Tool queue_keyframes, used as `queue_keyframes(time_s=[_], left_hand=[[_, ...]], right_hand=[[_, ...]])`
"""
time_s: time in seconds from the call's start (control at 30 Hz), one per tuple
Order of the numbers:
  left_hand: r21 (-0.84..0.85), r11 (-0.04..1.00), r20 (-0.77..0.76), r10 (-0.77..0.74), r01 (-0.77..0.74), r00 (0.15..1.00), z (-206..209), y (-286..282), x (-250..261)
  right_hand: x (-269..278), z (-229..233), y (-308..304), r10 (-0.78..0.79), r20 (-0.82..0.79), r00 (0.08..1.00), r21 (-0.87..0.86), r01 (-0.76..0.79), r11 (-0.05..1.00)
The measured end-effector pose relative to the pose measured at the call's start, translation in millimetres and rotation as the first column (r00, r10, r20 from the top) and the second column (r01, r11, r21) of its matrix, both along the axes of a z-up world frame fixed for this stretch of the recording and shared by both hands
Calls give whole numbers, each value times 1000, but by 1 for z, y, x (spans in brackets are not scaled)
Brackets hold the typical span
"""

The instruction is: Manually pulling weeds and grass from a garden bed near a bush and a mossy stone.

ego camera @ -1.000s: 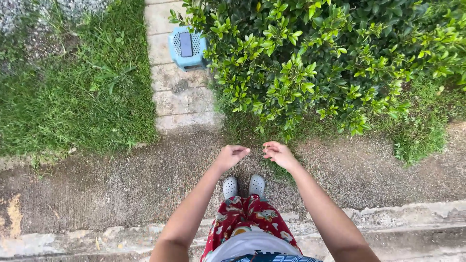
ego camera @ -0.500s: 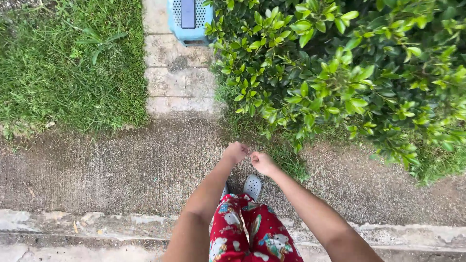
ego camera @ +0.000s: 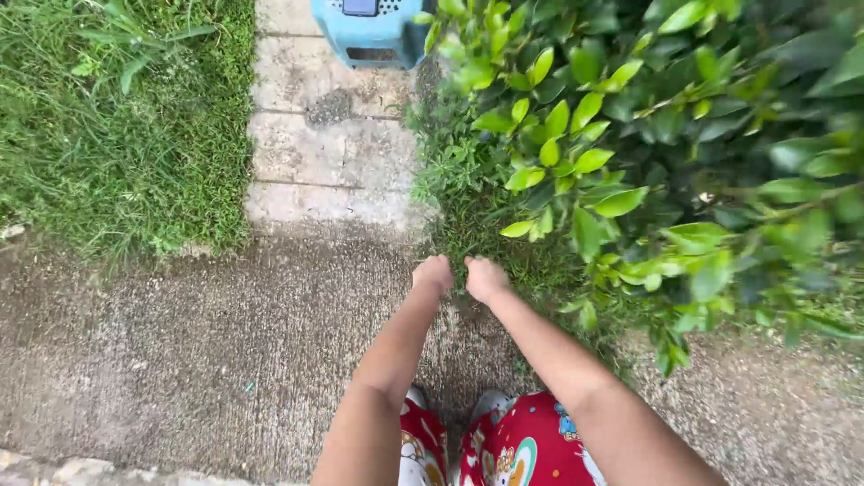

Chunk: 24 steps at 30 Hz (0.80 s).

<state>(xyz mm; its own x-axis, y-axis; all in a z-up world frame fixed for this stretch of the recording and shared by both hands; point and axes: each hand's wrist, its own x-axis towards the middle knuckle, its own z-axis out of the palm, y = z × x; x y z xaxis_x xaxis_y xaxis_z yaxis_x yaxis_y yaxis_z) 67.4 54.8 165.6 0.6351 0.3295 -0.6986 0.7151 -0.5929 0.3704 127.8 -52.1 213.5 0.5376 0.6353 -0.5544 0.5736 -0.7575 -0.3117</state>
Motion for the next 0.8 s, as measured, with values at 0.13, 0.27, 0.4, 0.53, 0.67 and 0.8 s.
queue_keyframes(time_s=[0.13, 0.27, 0.4, 0.53, 0.67, 0.8], left_hand=[[94, 987, -34, -126, 129, 991, -34, 15, 4], [197, 948, -29, -248, 249, 968, -103, 27, 6], [225, 917, -39, -328, 329, 944, -148, 20, -8], [219, 897, -65, -379, 384, 923, -167, -5, -17], [164, 858, -11, -492, 487, 870, -150, -26, -15], [207, 871, 76, -468, 445, 880, -155, -31, -16]], right_hand=[[46, -107, 32, 265, 287, 921, -45, -263, 964], [66, -122, 68, 376, 417, 827, -21, -405, 914], [72, -133, 92, 482, 479, 733, -83, -509, 857], [81, -159, 112, 497, 577, 648, -89, -554, 827], [95, -152, 124, 475, 589, 654, -159, -482, 861], [129, -181, 125, 382, 681, 625, -227, -317, 921]])
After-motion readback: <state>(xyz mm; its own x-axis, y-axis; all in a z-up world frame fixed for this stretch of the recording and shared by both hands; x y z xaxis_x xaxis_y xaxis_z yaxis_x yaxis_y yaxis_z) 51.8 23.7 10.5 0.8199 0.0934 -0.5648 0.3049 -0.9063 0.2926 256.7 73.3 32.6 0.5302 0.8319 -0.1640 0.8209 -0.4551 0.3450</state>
